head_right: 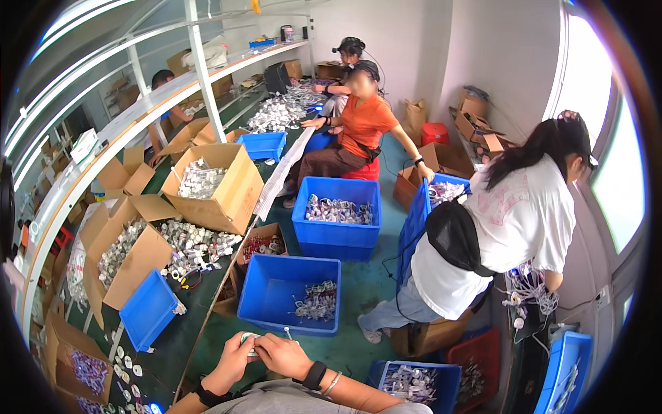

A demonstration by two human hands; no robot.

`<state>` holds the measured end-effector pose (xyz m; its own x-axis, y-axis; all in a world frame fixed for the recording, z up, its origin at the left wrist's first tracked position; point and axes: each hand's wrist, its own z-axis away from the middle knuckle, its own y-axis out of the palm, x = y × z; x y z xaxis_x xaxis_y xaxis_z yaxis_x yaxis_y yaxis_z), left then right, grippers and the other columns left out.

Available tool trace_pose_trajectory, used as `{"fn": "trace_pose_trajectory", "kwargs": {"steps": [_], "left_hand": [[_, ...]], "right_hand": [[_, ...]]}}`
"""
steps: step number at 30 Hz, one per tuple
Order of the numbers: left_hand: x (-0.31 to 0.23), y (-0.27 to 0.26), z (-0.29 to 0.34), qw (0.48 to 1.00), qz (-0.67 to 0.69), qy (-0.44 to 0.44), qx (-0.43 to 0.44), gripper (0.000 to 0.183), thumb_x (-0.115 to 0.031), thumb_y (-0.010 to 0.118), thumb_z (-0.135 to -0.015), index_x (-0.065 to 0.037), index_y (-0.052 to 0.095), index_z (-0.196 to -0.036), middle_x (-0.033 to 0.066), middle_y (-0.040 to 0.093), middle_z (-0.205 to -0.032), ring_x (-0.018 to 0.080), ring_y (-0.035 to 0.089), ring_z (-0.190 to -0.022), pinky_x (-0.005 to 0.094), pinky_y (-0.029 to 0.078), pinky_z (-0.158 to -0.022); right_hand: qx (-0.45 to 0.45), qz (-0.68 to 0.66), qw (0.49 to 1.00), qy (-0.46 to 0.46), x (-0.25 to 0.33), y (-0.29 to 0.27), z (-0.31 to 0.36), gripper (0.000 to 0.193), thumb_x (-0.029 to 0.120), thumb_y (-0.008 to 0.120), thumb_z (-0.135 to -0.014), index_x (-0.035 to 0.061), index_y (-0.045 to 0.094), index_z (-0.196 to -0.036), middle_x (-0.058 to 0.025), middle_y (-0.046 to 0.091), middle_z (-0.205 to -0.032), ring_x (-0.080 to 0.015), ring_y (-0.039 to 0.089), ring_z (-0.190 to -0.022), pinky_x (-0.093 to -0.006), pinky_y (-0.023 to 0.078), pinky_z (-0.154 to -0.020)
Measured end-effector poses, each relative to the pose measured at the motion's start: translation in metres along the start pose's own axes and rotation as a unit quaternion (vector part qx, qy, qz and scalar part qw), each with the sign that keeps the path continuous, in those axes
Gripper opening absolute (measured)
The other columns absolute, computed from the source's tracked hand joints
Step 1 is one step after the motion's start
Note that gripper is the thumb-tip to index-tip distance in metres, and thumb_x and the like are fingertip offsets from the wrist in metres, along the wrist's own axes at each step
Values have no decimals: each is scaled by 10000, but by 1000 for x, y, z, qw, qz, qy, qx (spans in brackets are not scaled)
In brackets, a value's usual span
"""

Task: Assembling and sorting electronic components, wires, and PCB boards in a workshop environment.

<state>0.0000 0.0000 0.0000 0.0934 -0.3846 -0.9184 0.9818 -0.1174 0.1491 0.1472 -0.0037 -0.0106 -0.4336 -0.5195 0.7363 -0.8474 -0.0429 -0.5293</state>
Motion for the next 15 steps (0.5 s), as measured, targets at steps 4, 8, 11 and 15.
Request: {"fn": "trace_pose_trajectory", "kwargs": {"steps": [4,8,11,15], "left_hand": [[1,-2,1,1000,0,-4,-5,194,-157,448,-904,23,505,-946,65,528,-861,131,542,-775,303,526,-680],[-1,-10,4,1000,-10,5,-4,198,-161,446,-906,24,507,-941,57,528,-847,127,542,-766,296,525,-680],[-4,-11,10,1000,-5,12,-16,202,-165,445,-907,24,507,-941,62,532,-853,128,546,-769,294,527,-677],[-4,-16,15,1000,-2,7,-30,203,-167,444,-907,23,505,-941,65,535,-861,132,550,-776,297,528,-669]], "right_hand": [[6,-10,1000,-18,-1,1,-2,151,72,608,-739,48,562,-880,-82,554,-703,-253,564,-588,-325,456,-492],[10,-17,999,-33,1,7,-8,150,67,607,-738,40,558,-877,-84,555,-704,-255,561,-580,-328,454,-492],[10,-27,998,-47,4,10,-9,153,68,604,-740,37,555,-882,-88,556,-706,-259,562,-583,-332,453,-495],[24,-41,998,-47,6,14,-11,153,71,601,-745,36,552,-886,-92,558,-709,-265,562,-587,-336,453,-497]]}}
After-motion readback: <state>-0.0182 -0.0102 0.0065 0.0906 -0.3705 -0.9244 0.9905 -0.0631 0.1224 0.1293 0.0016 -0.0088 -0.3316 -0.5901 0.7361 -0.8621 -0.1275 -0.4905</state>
